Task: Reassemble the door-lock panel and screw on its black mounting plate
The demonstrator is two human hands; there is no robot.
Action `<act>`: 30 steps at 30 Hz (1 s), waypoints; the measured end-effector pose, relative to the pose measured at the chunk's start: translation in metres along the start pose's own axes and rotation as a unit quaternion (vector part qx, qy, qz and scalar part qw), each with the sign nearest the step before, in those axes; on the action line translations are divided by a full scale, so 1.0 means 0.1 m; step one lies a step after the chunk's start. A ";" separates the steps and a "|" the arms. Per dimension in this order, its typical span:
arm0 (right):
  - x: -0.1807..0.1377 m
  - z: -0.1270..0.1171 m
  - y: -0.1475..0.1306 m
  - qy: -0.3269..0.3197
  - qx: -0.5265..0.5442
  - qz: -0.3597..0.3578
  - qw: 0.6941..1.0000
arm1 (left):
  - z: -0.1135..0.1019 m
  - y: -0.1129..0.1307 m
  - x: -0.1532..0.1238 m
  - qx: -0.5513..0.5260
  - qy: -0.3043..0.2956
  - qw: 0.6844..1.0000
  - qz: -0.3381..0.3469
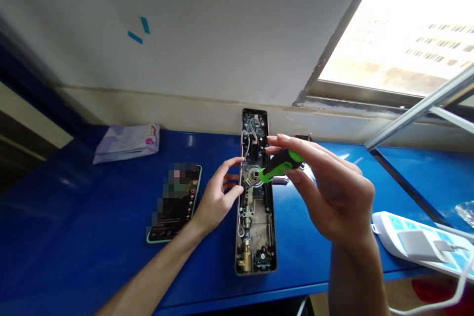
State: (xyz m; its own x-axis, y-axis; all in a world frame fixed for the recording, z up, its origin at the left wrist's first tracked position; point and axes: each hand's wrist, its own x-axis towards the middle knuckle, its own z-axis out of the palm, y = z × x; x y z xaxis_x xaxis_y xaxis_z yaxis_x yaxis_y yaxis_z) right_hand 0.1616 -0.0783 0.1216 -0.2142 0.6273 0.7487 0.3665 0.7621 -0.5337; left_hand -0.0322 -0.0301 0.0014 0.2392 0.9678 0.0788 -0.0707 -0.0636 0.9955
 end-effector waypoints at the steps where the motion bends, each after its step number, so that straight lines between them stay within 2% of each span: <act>1: 0.00 0.00 -0.01 0.012 -0.014 -0.006 1.000 | 0.00 0.00 0.00 -0.004 -0.001 1.000 -0.001; 6: 0.03 0.04 0.02 0.071 -0.084 -0.016 0.994 | 0.01 -0.01 0.00 -0.017 -0.001 1.000 -0.006; 9: 0.03 0.04 0.04 0.063 -0.093 -0.014 0.994 | 0.01 -0.02 0.00 -0.017 0.001 1.000 -0.007; 13: -0.01 0.03 0.03 0.027 -0.024 -0.007 0.999 | 0.00 -0.02 0.00 -0.017 -0.003 1.000 -0.008; 21: -0.01 0.01 0.09 0.092 -0.114 -0.024 0.989 | 0.01 0.01 0.00 -0.014 0.000 1.000 -0.007; 23: -0.02 0.00 0.09 0.071 -0.105 -0.016 0.992 | 0.01 0.01 0.00 -0.013 0.000 1.000 -0.007; 27: -0.03 0.00 0.03 -0.006 -0.016 -0.006 1.000 | 0.00 0.00 0.00 -0.013 0.003 1.000 -0.007; 30: -0.02 0.02 0.00 0.005 -0.027 -0.024 0.999 | 0.01 0.00 0.00 -0.015 0.004 1.000 -0.004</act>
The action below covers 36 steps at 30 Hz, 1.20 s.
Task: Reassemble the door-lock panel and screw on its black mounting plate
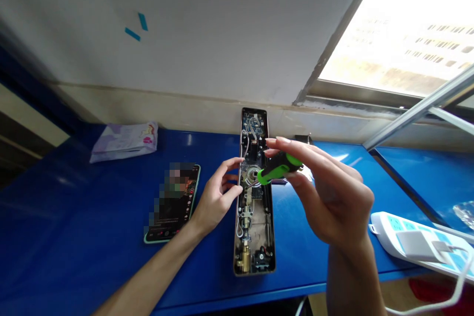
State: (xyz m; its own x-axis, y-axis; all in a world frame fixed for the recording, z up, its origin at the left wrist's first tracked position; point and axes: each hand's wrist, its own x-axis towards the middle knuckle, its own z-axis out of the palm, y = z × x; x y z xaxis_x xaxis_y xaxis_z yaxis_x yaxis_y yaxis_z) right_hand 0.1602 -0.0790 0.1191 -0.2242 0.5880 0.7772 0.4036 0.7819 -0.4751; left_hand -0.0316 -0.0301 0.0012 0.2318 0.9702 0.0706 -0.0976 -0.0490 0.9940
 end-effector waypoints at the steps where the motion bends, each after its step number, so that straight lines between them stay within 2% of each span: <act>1: 0.01 0.01 0.00 0.014 -0.014 -0.006 1.000 | 0.00 0.00 0.00 0.000 -0.001 1.000 0.001; 4: 0.02 0.02 0.02 0.052 -0.045 -0.004 0.998 | 0.00 0.01 0.00 0.002 0.000 1.000 0.001; 7: 0.03 0.02 0.04 0.056 -0.058 0.008 0.997 | 0.00 0.01 -0.01 0.000 0.002 1.000 -0.001; 14: 0.02 0.00 -0.03 -0.020 0.010 -0.001 1.000 | 0.00 0.01 -0.01 -0.001 -0.003 1.000 0.001; 18: 0.02 0.04 0.00 0.039 -0.031 -0.023 0.998 | 0.00 0.01 -0.01 -0.007 -0.003 1.000 0.005; 21: 0.01 0.04 0.04 0.063 -0.066 -0.009 0.996 | -0.01 0.01 -0.01 -0.008 -0.001 1.000 0.000; 25: -0.02 0.00 0.05 0.011 -0.025 0.013 1.000 | 0.00 0.01 -0.01 -0.005 -0.005 1.000 -0.005; 27: -0.02 -0.02 0.03 -0.020 0.019 0.008 1.000 | 0.00 0.01 -0.01 -0.004 -0.006 1.000 -0.004; 29: -0.02 -0.01 0.01 -0.025 0.032 -0.009 0.999 | 0.00 0.01 -0.01 -0.004 -0.006 1.000 -0.002; 32: -0.01 0.02 -0.01 0.008 -0.006 -0.024 1.000 | -0.01 0.01 -0.01 -0.005 -0.006 1.000 0.002; 36: -0.01 0.05 0.00 0.050 -0.040 0.005 0.998 | -0.01 0.03 -0.01 -0.009 -0.003 1.000 0.001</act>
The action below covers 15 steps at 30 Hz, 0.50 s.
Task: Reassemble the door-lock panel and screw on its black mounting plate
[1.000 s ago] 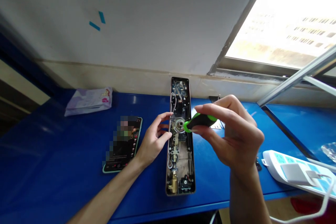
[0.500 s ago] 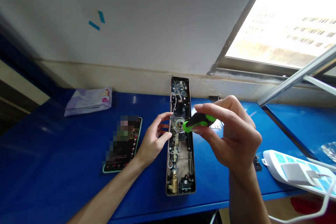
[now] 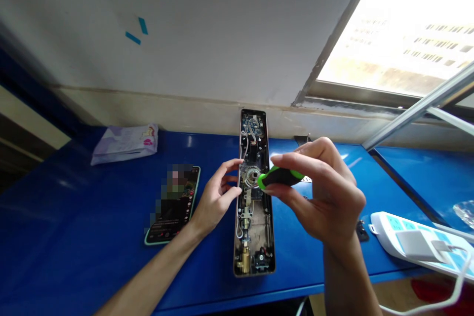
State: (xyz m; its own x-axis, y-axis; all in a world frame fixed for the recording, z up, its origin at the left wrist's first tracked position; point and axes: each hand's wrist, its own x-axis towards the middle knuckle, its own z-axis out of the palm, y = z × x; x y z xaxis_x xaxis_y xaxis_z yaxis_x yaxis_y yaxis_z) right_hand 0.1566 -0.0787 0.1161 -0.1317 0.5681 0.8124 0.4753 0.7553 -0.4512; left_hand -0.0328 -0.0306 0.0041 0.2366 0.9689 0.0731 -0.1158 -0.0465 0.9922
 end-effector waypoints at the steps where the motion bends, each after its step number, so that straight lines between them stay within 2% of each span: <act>1: 0.00 -0.01 0.00 -0.009 0.003 0.006 1.000 | 0.00 0.00 0.00 -0.001 0.001 1.000 -0.003; 4: -0.02 -0.04 0.01 -0.064 0.045 0.011 0.997 | 0.01 0.01 0.00 -0.001 0.001 1.000 -0.008; 6: -0.02 -0.05 0.01 -0.077 0.054 -0.003 0.996 | 0.01 0.01 0.00 -0.001 0.000 1.000 -0.007; 11: -0.02 -0.04 0.02 0.001 -0.009 -0.017 1.000 | 0.00 0.00 -0.01 -0.011 -0.003 1.000 -0.011; 15: -0.04 -0.06 0.04 -0.011 -0.014 0.006 1.000 | -0.01 -0.03 -0.01 -0.010 -0.001 1.000 -0.016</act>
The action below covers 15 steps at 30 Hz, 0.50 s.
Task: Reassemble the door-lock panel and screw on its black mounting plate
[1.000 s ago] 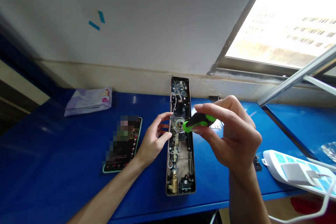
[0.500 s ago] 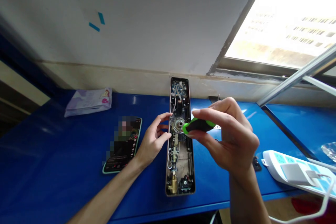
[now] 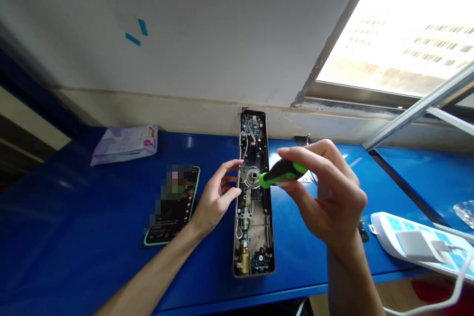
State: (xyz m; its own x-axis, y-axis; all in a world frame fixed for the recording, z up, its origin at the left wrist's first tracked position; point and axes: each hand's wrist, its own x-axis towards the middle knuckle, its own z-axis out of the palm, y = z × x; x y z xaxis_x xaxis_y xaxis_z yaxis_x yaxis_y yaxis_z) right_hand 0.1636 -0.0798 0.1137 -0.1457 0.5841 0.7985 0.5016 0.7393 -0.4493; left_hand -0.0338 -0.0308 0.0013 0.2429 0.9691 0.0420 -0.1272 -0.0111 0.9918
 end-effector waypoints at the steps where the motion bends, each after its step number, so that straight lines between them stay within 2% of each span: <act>1: 0.00 -0.01 0.00 -0.014 0.011 0.004 1.000 | 0.00 0.00 0.00 0.001 0.002 1.000 0.000; 5: -0.01 -0.04 -0.02 -0.056 0.066 -0.015 0.996 | 0.01 0.01 0.00 0.004 0.003 1.000 0.008; 8: 0.01 -0.02 -0.03 -0.035 0.046 -0.041 0.997 | 0.01 0.02 0.00 0.007 0.002 1.000 0.011; 12: 0.01 0.01 -0.03 0.012 0.000 -0.023 1.000 | 0.01 0.01 0.00 0.002 0.002 1.000 0.014; 15: 0.01 -0.01 -0.01 -0.011 0.017 -0.004 1.000 | 0.00 -0.01 0.00 0.000 -0.001 1.000 0.009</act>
State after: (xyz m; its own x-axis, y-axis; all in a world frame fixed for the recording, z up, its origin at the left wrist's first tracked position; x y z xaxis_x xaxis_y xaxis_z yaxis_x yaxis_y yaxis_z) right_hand 0.1636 -0.0808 0.1151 -0.1680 0.5857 0.7929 0.4720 0.7540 -0.4569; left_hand -0.0336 -0.0304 -0.0001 0.2424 0.9683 0.0600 -0.1315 -0.0285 0.9909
